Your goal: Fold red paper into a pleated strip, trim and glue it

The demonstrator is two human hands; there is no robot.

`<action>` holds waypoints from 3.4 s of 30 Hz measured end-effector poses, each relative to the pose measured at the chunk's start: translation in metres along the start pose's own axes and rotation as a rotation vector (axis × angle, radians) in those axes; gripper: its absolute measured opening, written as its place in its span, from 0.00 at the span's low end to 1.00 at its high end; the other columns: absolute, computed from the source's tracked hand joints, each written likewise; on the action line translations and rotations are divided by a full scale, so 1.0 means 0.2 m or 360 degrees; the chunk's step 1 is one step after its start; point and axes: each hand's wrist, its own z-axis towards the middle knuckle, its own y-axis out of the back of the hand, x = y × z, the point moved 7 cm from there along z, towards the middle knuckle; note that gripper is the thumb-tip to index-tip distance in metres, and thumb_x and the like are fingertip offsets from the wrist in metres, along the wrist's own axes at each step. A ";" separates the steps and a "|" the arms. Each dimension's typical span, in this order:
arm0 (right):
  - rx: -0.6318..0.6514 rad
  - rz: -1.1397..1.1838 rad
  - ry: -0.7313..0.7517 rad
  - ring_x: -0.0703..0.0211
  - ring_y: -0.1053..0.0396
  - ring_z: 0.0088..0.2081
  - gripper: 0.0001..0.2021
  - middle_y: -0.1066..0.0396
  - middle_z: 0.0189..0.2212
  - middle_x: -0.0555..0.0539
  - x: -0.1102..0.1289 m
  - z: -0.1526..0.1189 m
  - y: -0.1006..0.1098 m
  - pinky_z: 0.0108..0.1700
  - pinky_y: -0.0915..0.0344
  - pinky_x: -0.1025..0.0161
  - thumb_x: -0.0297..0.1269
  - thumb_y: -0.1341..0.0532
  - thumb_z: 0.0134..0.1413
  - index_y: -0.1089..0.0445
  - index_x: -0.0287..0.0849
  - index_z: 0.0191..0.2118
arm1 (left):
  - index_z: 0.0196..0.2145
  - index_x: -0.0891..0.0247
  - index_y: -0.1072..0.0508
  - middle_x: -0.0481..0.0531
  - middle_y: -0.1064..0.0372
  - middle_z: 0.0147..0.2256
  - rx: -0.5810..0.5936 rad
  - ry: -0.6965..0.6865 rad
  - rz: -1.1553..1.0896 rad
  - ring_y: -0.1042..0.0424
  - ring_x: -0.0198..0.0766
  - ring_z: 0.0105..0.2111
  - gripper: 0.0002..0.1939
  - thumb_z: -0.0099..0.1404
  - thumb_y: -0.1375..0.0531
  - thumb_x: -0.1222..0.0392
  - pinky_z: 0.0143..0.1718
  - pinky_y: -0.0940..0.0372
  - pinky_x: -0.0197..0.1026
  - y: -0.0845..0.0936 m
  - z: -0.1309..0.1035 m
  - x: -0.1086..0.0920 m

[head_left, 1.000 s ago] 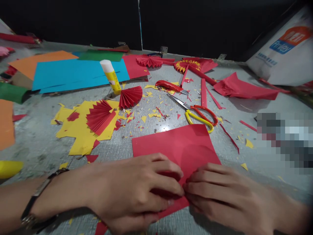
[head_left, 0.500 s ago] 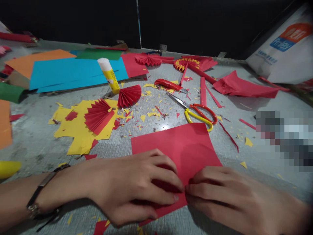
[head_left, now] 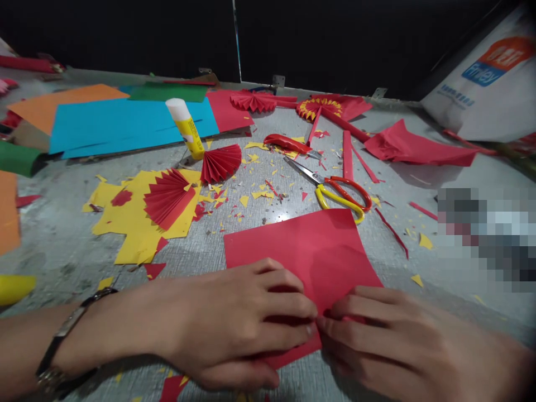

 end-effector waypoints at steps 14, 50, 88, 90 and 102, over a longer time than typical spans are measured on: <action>-0.0238 -0.0624 -0.0500 0.53 0.26 0.67 0.25 0.25 0.68 0.49 0.13 -0.28 -0.15 0.71 0.32 0.60 0.36 0.46 0.82 0.36 0.48 0.77 | 0.58 0.64 0.25 0.60 0.22 0.59 -0.0009 0.0114 0.0047 0.27 0.54 0.58 0.17 0.80 0.41 0.51 0.63 0.35 0.54 0.02 0.02 -0.02; -0.0291 -0.0665 -0.0431 0.54 0.30 0.70 0.28 0.28 0.69 0.43 0.12 -0.35 -0.12 0.74 0.40 0.61 0.41 0.52 0.85 0.46 0.35 0.80 | 0.61 0.65 0.22 0.56 0.25 0.66 -0.0019 0.0037 -0.0166 0.30 0.51 0.70 0.19 0.81 0.39 0.51 0.73 0.39 0.52 0.10 -0.01 0.00; -0.0302 -0.0847 -0.0999 0.43 0.54 0.81 0.32 0.48 0.80 0.39 0.08 -0.54 -0.12 0.78 0.45 0.47 0.38 0.44 0.76 0.44 0.38 0.80 | 0.66 0.68 0.23 0.53 0.34 0.72 0.0279 0.0036 0.0010 0.29 0.56 0.67 0.26 0.80 0.41 0.48 0.68 0.34 0.56 0.08 0.03 -0.03; -0.0295 -0.0856 -0.0984 0.44 0.52 0.81 0.33 0.47 0.80 0.39 0.08 -0.53 -0.12 0.75 0.38 0.48 0.39 0.44 0.76 0.44 0.37 0.80 | 0.66 0.67 0.23 0.53 0.34 0.72 0.0243 0.0072 -0.0088 0.29 0.55 0.68 0.25 0.76 0.37 0.53 0.71 0.36 0.55 0.11 0.02 -0.03; -0.0449 -0.0770 -0.0915 0.45 0.41 0.77 0.30 0.39 0.77 0.38 0.09 -0.50 -0.10 0.72 0.34 0.52 0.37 0.41 0.76 0.38 0.35 0.77 | 0.62 0.65 0.20 0.59 0.30 0.70 0.0206 0.0028 -0.0317 0.30 0.55 0.69 0.26 0.69 0.26 0.53 0.73 0.38 0.50 0.12 0.00 0.04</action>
